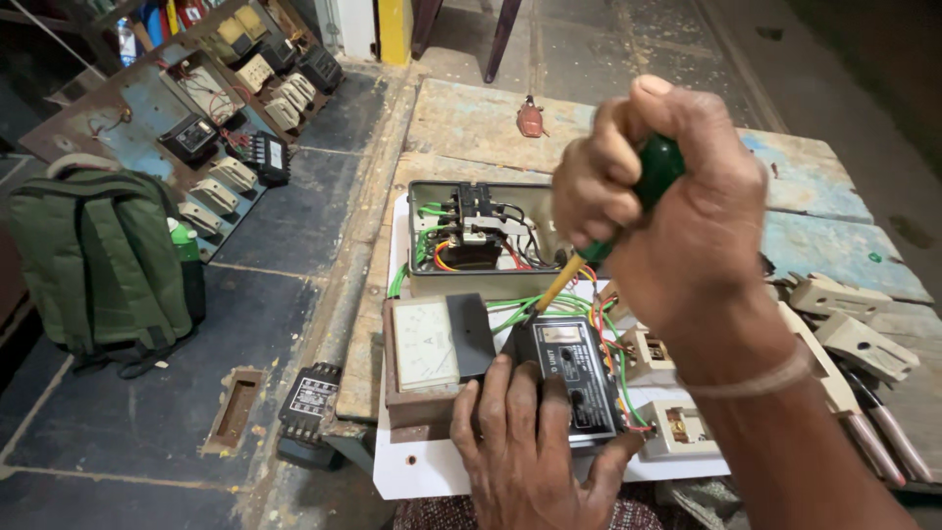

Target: The person uses a screwdriver to secure wires to terminals inside an electrical box. They handle a black unit and a small circuit board while working on a wooden board.

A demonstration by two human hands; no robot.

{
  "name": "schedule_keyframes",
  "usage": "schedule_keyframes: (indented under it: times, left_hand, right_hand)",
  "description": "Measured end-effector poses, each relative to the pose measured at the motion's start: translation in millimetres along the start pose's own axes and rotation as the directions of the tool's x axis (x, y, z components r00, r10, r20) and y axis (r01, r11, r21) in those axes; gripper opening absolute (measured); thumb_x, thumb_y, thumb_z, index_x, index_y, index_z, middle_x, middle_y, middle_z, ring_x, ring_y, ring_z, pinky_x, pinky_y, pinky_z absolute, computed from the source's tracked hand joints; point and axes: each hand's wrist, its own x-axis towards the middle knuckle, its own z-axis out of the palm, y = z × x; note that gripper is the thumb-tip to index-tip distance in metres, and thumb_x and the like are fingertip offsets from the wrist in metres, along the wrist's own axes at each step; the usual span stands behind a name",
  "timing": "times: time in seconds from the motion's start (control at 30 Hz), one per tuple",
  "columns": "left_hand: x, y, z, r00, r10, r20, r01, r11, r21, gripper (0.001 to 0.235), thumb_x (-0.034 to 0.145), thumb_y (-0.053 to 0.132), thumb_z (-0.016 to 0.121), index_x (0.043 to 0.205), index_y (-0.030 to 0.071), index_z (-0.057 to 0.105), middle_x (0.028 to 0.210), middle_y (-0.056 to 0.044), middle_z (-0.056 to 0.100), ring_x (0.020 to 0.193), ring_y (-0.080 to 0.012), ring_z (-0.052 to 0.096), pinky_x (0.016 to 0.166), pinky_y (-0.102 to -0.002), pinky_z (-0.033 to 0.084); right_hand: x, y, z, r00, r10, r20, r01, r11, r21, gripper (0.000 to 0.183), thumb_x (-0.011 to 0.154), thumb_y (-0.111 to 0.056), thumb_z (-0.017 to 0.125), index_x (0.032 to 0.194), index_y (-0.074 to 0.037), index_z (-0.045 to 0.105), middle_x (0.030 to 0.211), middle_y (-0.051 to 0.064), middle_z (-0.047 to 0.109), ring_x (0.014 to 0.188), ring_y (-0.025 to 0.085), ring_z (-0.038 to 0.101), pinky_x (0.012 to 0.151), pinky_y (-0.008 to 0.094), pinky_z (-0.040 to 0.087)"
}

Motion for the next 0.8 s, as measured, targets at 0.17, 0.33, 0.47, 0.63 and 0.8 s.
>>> schedule_keyframes:
  times: [0.17, 0.33, 0.47, 0.63, 0.8]
  left_hand:
    - [12.3, 2.9, -18.6, 1.0, 0.029, 0.002, -0.029, 0.999, -0.03, 0.054, 0.083, 0.045, 0.078, 0.11, 0.001, 0.064, 0.119, -0.019, 0.061, 0.127, -0.041, 0.053, 0.106, -0.064, 0.035]
    - [49.2, -13.5, -25.5, 0.996, 0.089, -0.006, -0.089, 0.983, -0.163, 0.036, 0.086, 0.012, 0.065, 0.116, -0.007, 0.061, 0.12, -0.024, 0.059, 0.119, -0.0416, 0.056, 0.104, -0.055, 0.043]
    - [82.5, -33.7, -23.1, 0.988, 0.003, 0.153, 0.044, 0.95, -0.308, 0.027, 0.087, -0.003, 0.054, 0.112, -0.008, 0.062, 0.114, -0.025, 0.062, 0.109, -0.0409, 0.059, 0.101, -0.049, 0.047]
    - [88.5, -44.5, -24.3, 0.986, -0.007, 0.168, 0.062, 0.944, -0.324, 0.034, 0.083, -0.004, 0.055, 0.115, -0.005, 0.065, 0.106, -0.02, 0.066, 0.105, -0.0379, 0.061, 0.097, -0.047, 0.047]
    - [82.6, -46.6, -32.9, 0.99, -0.014, 0.139, 0.028, 0.995, -0.094, 0.031, 0.08, 0.003, 0.064, 0.11, -0.001, 0.068, 0.103, -0.016, 0.067, 0.102, -0.0365, 0.059, 0.097, -0.049, 0.04]
  right_hand:
    - [-5.7, 9.1, 0.4, 0.996, -0.08, 0.051, 0.074, 0.992, 0.104, 0.062, 0.112, -0.055, 0.05, 0.074, -0.007, 0.044, 0.054, 0.0, 0.037, 0.047, 0.01, 0.037, 0.051, 0.031, 0.037]
    - [-10.1, 3.6, 13.4, 0.95, -0.048, -0.308, 0.057, 0.998, 0.022, 0.054, 0.106, -0.057, 0.058, 0.081, -0.01, 0.046, 0.068, 0.003, 0.046, 0.065, 0.018, 0.05, 0.064, 0.036, 0.048]
    - [-13.8, 3.6, 12.0, 0.94, -0.192, -0.282, 0.134, 0.968, -0.211, 0.061, 0.102, -0.067, 0.057, 0.078, -0.011, 0.048, 0.067, 0.004, 0.049, 0.06, 0.017, 0.052, 0.061, 0.034, 0.049]
    - [-16.8, 13.8, 9.9, 0.903, -0.32, -0.286, 0.201, 0.903, -0.379, 0.06, 0.105, -0.071, 0.049, 0.088, -0.013, 0.053, 0.069, 0.003, 0.055, 0.065, 0.016, 0.057, 0.061, 0.032, 0.052]
    - [-15.3, 10.7, 1.6, 0.951, -0.186, -0.246, 0.145, 0.974, -0.176, 0.048, 0.111, -0.052, 0.052, 0.092, -0.008, 0.052, 0.076, 0.009, 0.055, 0.071, 0.019, 0.057, 0.07, 0.034, 0.052]
